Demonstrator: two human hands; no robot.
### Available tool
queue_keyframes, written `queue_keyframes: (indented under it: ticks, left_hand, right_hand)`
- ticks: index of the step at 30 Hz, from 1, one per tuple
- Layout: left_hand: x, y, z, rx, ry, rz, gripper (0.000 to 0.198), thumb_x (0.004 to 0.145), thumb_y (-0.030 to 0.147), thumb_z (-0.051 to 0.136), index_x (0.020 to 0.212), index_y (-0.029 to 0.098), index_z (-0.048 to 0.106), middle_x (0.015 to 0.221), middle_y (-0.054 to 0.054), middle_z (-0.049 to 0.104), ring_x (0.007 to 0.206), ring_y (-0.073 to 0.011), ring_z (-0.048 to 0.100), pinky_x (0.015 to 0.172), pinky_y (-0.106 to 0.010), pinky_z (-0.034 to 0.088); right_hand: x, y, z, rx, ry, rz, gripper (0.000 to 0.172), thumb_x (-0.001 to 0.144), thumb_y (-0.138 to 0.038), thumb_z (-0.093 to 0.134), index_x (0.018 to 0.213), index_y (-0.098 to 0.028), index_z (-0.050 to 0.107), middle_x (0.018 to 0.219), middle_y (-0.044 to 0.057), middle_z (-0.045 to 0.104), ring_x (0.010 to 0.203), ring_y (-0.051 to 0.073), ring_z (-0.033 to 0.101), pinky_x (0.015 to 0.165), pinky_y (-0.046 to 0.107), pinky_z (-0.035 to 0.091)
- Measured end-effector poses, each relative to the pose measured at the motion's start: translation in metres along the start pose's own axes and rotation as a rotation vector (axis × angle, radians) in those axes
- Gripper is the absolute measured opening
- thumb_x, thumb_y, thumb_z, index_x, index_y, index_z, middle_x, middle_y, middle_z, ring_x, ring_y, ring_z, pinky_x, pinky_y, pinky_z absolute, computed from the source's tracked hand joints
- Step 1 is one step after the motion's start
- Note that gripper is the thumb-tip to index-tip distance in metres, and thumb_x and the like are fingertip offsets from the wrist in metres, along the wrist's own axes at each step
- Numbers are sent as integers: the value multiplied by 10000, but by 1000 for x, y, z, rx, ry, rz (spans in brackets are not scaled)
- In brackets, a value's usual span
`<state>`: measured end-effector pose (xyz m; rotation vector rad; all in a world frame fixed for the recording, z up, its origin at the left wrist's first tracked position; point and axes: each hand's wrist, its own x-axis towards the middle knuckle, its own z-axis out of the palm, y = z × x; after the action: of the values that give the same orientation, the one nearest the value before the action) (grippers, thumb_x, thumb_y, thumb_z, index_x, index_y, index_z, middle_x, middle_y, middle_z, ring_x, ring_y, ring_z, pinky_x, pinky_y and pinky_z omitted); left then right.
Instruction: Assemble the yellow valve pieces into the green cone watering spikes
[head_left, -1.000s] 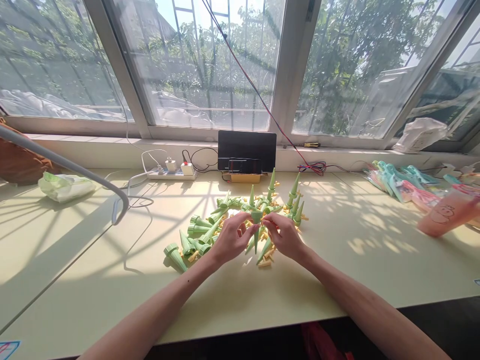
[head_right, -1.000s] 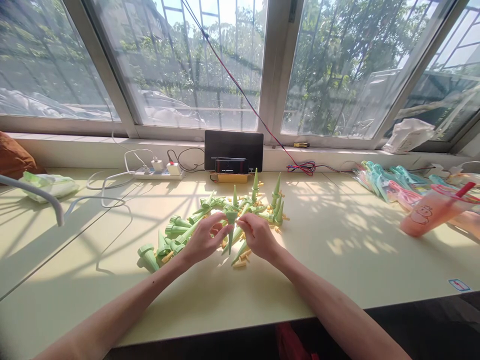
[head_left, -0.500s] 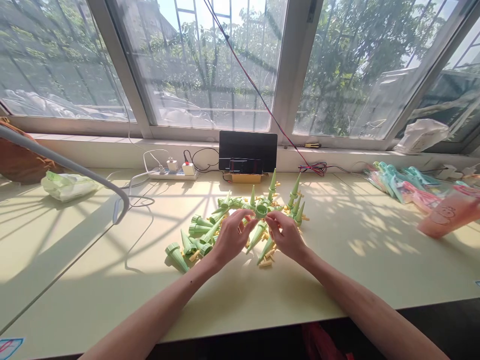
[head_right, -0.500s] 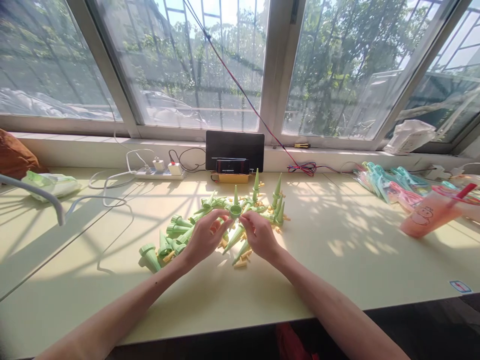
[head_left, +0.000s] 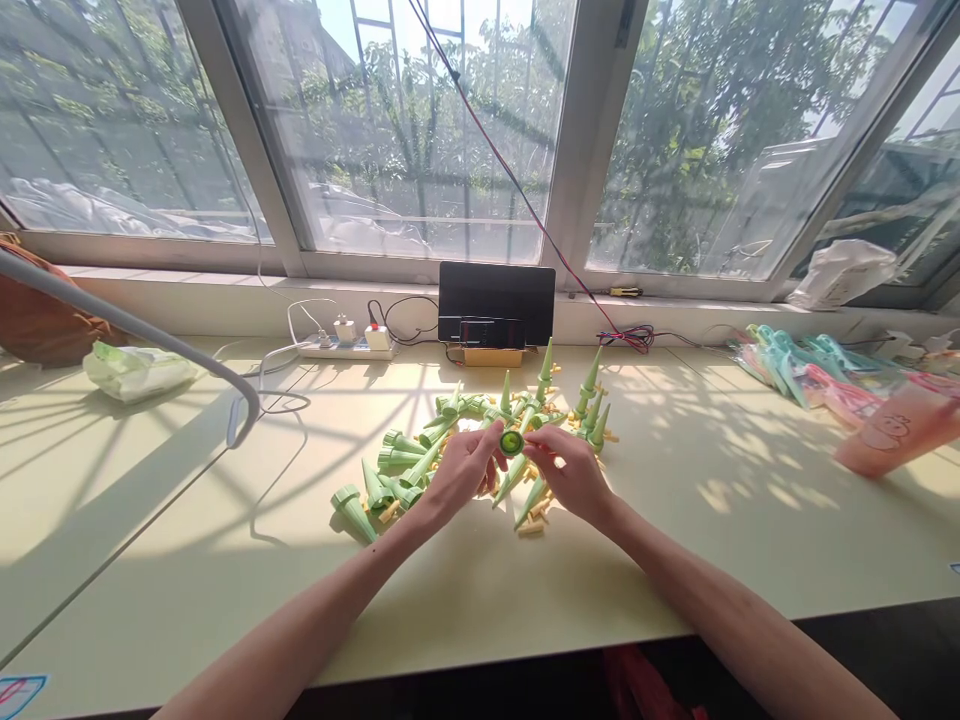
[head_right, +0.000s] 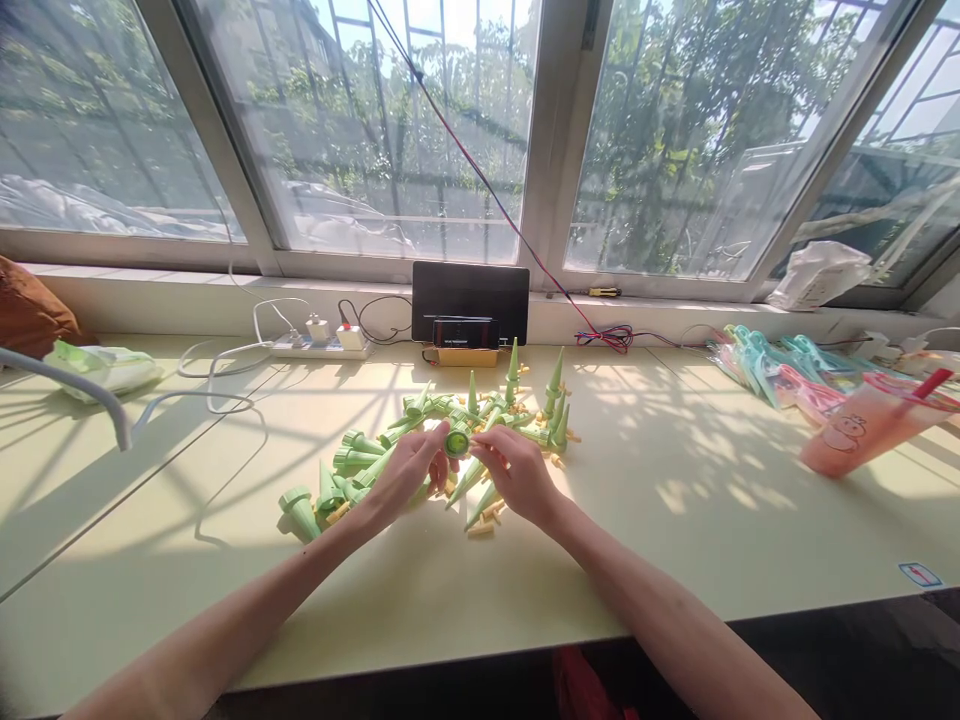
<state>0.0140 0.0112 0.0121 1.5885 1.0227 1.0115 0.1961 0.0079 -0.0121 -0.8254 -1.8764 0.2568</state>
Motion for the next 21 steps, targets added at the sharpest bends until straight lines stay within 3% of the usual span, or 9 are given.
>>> queue_keyframes:
  ticks: [6, 12, 21]
  left_hand:
    - [0, 4, -2, -88, -97, -41, 557, 905, 606, 427, 669, 126, 584, 466, -17, 540, 385, -101, 486, 415, -210, 386]
    - [0, 3, -3, -149, -153, -16, 510, 905, 578, 446, 728, 121, 588, 583, -29, 564, 459, -118, 547, 405, -206, 385]
    - [0, -2, -4, -77, -191, 17, 443, 895, 573, 476, 781, 148, 528, 508, 4, 540, 432, -120, 528, 398, -198, 372]
  right_hand:
    - [0, 3, 1, 37, 14, 78, 125, 925, -274, 567, 907, -183, 650, 687, 6, 614, 587, 131, 557, 595, 274, 476]
    - [-1, 2, 0, 49, 10, 119, 154, 934, -291, 543, 884, -188, 646, 624, -16, 583, 527, 118, 530, 561, 262, 450]
    - [0, 0, -1, 47, -17, 159, 255, 968, -323, 470, 799, -187, 603, 524, -46, 491, 470, 108, 470, 530, 248, 407]
